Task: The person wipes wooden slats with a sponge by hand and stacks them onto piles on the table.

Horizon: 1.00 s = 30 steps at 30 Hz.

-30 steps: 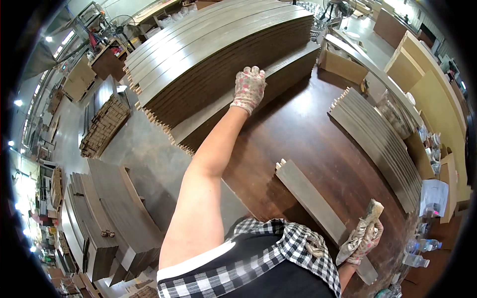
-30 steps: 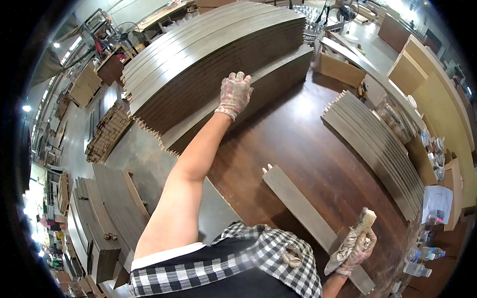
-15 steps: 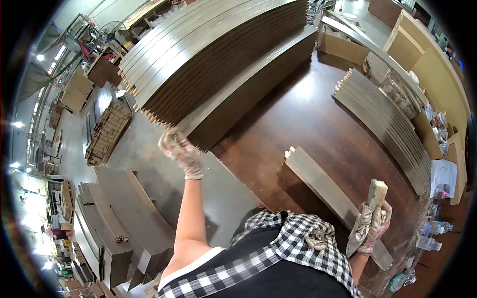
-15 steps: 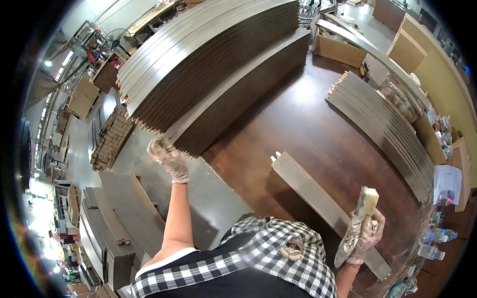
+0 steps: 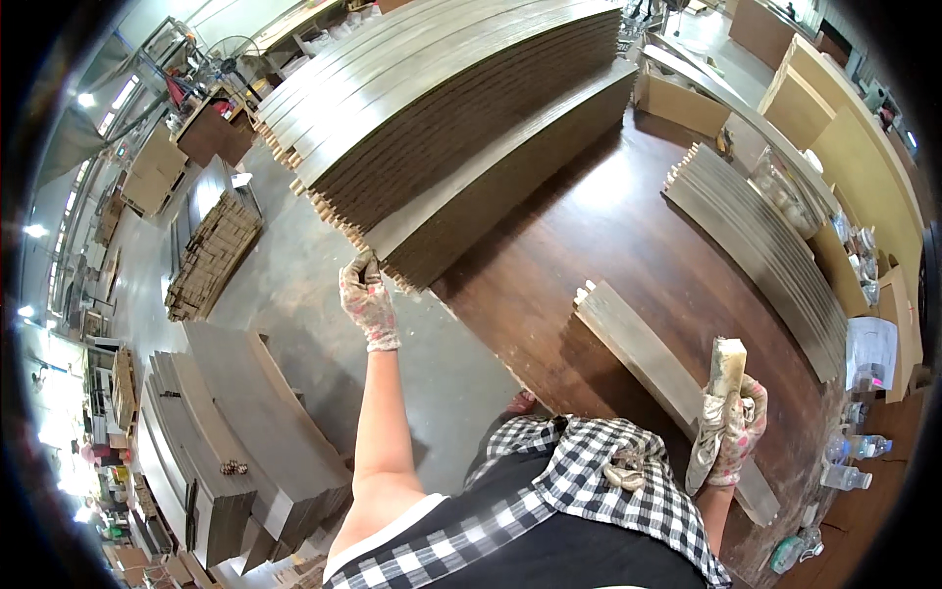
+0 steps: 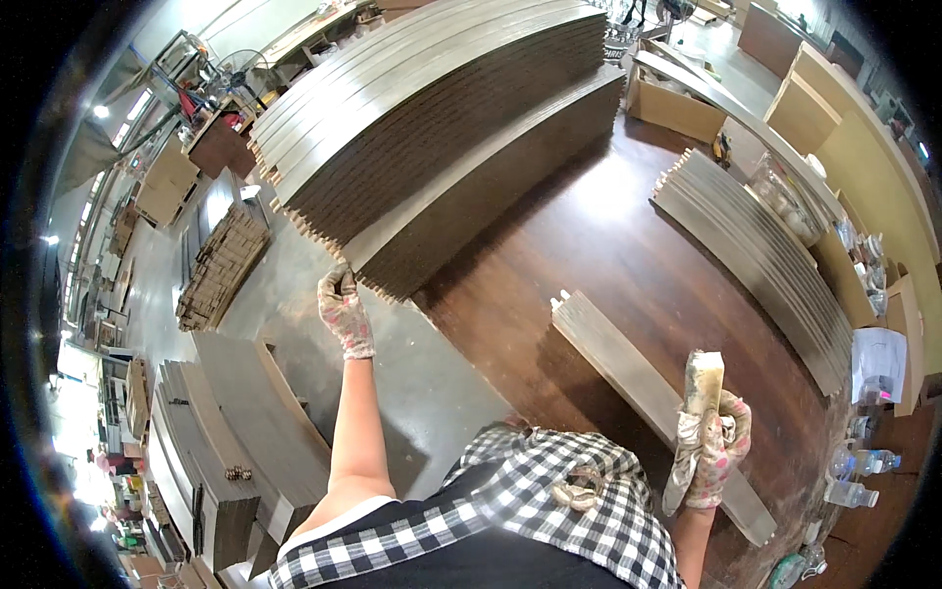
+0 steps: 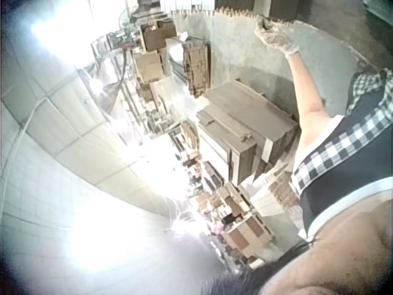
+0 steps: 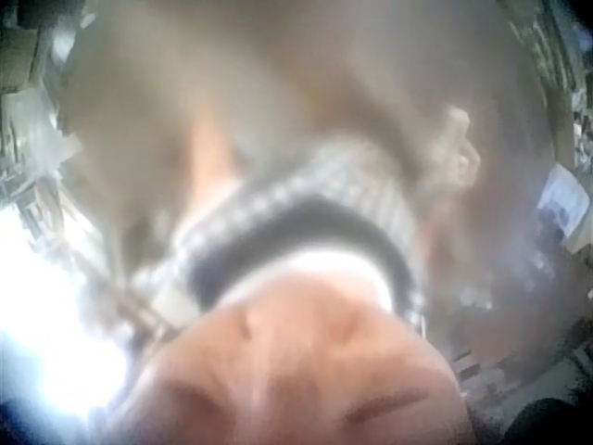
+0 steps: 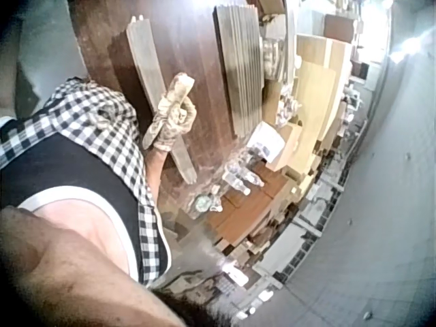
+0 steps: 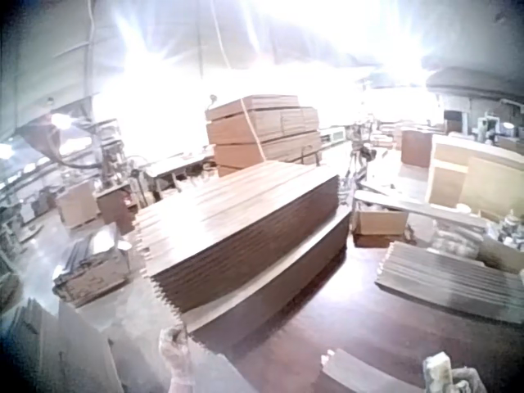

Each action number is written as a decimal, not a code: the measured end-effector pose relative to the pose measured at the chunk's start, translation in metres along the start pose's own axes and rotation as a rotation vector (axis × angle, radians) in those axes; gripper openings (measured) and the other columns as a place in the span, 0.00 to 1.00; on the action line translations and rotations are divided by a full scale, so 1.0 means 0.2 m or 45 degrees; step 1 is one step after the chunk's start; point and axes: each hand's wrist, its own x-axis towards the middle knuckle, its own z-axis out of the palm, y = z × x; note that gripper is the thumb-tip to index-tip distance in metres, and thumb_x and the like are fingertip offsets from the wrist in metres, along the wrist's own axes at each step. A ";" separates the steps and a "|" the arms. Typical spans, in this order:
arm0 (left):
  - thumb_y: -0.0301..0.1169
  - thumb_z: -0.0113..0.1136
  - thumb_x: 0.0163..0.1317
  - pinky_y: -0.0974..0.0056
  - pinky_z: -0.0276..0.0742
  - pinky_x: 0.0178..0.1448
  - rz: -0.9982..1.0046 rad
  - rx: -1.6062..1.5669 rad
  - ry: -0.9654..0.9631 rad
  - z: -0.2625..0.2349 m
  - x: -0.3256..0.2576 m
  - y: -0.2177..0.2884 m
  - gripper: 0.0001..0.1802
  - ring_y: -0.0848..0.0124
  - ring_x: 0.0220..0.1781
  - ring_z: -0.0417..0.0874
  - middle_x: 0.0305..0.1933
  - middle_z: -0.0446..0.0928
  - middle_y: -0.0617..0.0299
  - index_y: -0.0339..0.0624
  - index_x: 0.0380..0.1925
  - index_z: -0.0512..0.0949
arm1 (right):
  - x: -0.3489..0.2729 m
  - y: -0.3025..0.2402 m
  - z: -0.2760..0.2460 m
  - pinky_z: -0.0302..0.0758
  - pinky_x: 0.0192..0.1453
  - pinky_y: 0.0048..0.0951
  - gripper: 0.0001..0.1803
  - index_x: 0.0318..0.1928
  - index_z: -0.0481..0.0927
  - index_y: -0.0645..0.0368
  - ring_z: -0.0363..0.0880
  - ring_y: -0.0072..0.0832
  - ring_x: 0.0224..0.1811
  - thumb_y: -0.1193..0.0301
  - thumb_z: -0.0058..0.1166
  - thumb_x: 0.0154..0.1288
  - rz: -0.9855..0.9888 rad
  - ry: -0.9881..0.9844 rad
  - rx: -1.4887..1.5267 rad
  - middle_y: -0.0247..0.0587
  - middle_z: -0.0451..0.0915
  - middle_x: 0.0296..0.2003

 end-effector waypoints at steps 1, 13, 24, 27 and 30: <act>0.22 0.62 0.65 0.67 0.77 0.51 -0.007 0.015 -0.022 0.00 0.00 -0.01 0.05 0.72 0.43 0.81 0.40 0.81 0.60 0.36 0.40 0.82 | -0.01 0.00 -0.01 0.86 0.46 0.34 0.13 0.49 0.75 0.66 0.83 0.29 0.41 0.74 0.57 0.67 0.016 -0.001 -0.037 0.42 0.79 0.43; 0.21 0.62 0.64 0.64 0.78 0.47 0.237 0.148 -0.174 -0.01 0.02 -0.08 0.10 0.70 0.45 0.79 0.40 0.79 0.60 0.37 0.45 0.83 | -0.07 -0.02 0.14 0.77 0.45 0.25 0.10 0.47 0.80 0.60 0.78 0.19 0.40 0.75 0.59 0.65 0.133 -0.035 -0.358 0.31 0.80 0.38; 0.18 0.56 0.66 0.62 0.74 0.62 0.237 -0.388 -0.488 0.24 -0.28 0.32 0.14 0.65 0.59 0.74 0.56 0.72 0.55 0.37 0.51 0.79 | 0.08 0.21 0.88 0.73 0.41 0.41 0.13 0.46 0.77 0.55 0.76 0.40 0.39 0.66 0.56 0.61 -0.884 -0.720 -1.758 0.41 0.76 0.36; 0.19 0.55 0.67 0.62 0.73 0.62 0.172 -0.544 -0.672 0.31 -0.33 0.36 0.15 0.65 0.58 0.74 0.56 0.72 0.56 0.37 0.52 0.78 | 0.02 0.21 0.83 0.73 0.42 0.39 0.13 0.46 0.76 0.53 0.76 0.39 0.40 0.67 0.56 0.61 -0.736 -0.729 -1.873 0.41 0.76 0.37; 0.19 0.56 0.66 0.61 0.72 0.62 0.203 -0.637 -0.854 0.37 -0.38 0.36 0.14 0.64 0.57 0.75 0.54 0.74 0.57 0.38 0.51 0.79 | -0.10 0.17 0.63 0.76 0.39 0.40 0.14 0.46 0.79 0.52 0.79 0.37 0.37 0.66 0.59 0.59 -0.581 -0.528 -1.909 0.39 0.79 0.36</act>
